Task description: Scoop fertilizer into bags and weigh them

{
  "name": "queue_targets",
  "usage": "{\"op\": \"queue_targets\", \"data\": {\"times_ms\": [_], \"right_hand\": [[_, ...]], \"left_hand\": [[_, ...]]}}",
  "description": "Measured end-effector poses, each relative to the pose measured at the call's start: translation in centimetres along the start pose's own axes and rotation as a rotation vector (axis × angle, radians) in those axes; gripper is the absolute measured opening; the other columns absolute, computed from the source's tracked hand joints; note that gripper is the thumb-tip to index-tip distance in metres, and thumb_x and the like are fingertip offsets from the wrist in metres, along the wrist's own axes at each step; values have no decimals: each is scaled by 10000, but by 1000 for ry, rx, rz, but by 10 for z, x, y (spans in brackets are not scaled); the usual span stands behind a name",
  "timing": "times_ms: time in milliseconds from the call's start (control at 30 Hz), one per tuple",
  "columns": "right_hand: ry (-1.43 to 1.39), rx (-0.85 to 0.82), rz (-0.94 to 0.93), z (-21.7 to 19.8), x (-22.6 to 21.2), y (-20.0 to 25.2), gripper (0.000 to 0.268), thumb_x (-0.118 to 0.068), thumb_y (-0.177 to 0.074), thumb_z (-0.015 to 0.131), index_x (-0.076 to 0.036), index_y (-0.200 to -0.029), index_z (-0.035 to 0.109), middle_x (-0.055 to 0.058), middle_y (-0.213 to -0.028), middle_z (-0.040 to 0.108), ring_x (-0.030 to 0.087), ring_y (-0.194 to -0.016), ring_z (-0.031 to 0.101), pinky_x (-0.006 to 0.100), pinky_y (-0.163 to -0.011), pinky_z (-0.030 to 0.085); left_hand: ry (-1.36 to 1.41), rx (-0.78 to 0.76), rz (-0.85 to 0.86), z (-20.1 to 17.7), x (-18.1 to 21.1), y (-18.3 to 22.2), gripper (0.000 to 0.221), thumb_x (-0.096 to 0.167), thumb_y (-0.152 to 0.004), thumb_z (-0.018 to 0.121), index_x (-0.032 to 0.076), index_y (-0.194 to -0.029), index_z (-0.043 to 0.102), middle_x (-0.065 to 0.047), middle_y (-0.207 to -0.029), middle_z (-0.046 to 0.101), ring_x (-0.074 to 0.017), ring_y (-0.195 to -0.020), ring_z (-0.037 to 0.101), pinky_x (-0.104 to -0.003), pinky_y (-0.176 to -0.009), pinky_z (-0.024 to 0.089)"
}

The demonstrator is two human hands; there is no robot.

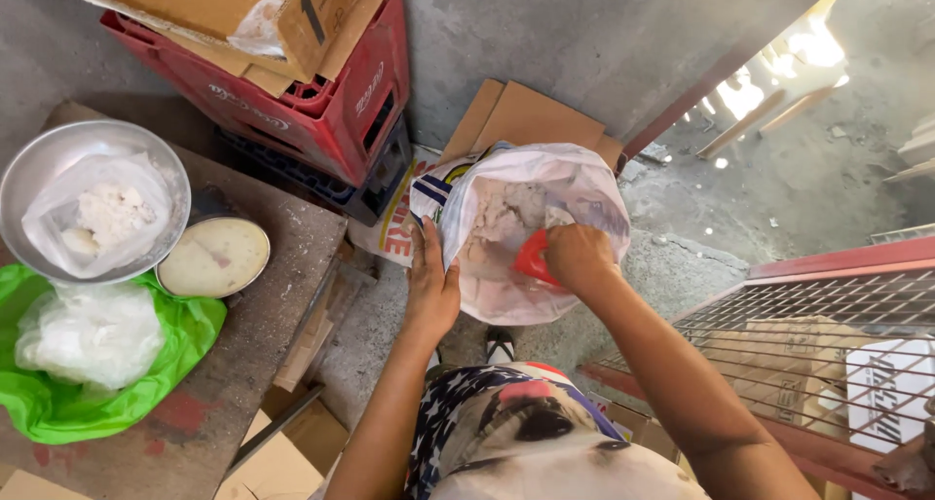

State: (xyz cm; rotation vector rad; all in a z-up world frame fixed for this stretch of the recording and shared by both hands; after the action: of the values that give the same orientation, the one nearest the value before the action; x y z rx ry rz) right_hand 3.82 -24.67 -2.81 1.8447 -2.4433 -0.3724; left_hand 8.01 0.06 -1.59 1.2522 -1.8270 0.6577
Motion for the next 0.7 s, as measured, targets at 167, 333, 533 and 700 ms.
{"op": "queue_targets", "data": {"times_ms": [167,333,533,700], "right_hand": [[20,37,-22,-25,-16,12,319,-430,-894,693,-123,-962,740,172,-918,764,368,-859,748,494,-734,585],[86,-21,-21,29,-12,-3,361,-473,-916,674,-119,-929,742,164,-903,757,360,-851,744,497,-731,582],[-80,22,42,-17,2,29,327,-419,-890,692,-139,-1056,724,190,-851,746,383,-812,735,517,-709,568],[-25,-27,-36,16,-3,38,315,-426,-885,688,-139,-1010,726,177,-880,757,376,-845,739,508,-743,578]], "left_hand": [[-18,-47,-43,12,-2,2,787,189,-1026,518,139,-1647,37,-275,-1697,58,-479,-1554,124,-694,-1175,152],[-25,-65,-74,17,2,5,778,193,-1007,515,156,-1647,75,-255,-1709,69,-465,-1555,151,-688,-1177,161],[-14,-16,-24,14,14,16,788,241,-1025,553,120,-1630,62,-265,-1680,93,-476,-1570,109,-676,-1179,151],[25,-36,-63,22,13,24,774,207,-1021,502,128,-1642,48,-266,-1705,78,-463,-1559,151,-677,-1178,171]]}}
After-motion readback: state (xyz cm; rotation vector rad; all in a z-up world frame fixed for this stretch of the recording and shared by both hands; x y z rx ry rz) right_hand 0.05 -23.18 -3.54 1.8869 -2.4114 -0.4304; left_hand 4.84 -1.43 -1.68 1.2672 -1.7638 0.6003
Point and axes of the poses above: each hand's wrist, its own y-axis away from the middle knuckle, its own z-axis out of the palm, x = y × z, the point moved 8 cm from there along -y, towards the middle knuckle
